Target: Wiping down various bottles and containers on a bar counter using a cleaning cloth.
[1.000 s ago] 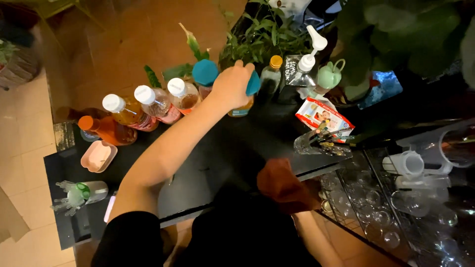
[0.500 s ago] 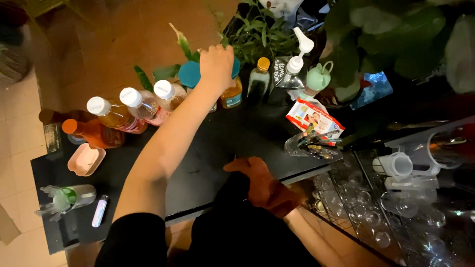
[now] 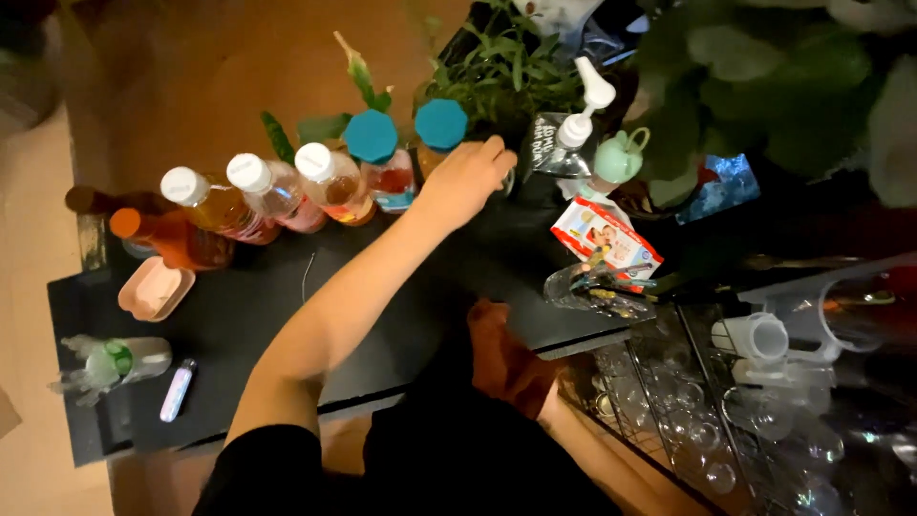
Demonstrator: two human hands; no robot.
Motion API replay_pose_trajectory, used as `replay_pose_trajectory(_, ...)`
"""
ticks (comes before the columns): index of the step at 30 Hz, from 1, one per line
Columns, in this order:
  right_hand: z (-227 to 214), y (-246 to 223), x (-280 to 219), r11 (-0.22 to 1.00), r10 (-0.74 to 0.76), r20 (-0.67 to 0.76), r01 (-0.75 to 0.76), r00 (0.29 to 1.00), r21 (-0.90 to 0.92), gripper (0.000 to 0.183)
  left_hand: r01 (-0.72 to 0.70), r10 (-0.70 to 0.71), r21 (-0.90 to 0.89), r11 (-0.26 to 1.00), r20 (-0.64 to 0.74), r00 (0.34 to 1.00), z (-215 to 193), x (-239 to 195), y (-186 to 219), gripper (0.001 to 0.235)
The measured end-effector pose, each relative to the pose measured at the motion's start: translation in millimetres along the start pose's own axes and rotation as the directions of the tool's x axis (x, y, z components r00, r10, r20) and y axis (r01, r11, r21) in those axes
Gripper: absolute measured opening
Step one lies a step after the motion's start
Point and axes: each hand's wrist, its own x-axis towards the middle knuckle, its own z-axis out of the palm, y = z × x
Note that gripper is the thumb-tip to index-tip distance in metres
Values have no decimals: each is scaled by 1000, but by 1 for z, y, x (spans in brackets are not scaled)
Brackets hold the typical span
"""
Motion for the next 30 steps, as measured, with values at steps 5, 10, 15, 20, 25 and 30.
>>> replay_pose_trajectory(5, 23, -17, -20, 644, -288, -224, 15, 931, -765, 41, 109, -120, -142, 984, -73, 990, -54, -70, 28, 58)
replay_pose_trajectory(10, 97, -68, -140, -44, -471, 289, 305, 833, -951, 51, 231, -258, -249, 941, -82, 963, -90, -133, 31, 67)
replay_pose_trajectory(15, 105, -97, -169, -829, -544, 768, -357, 338, -431, 69, 317, -362, -363, 876, -61, 930, -124, -190, 37, 68)
replay_pose_trajectory(20, 80, -122, -104, -752, -352, 860, -658, 369, -26, 77, 372, -436, -393, 841, -83, 896, -143, -230, 46, 66)
replay_pose_trajectory(25, 13, -141, 22, -766, -187, 673, -535, 716, 356, 84, 438, -538, -504, 745, -66, 840, -140, -258, 43, 65)
replay_pose_trajectory(30, -3, -154, 84, -723, -38, 303, -235, 952, 649, 94, 280, -474, -688, 670, -105, 874, -138, -274, 36, 66)
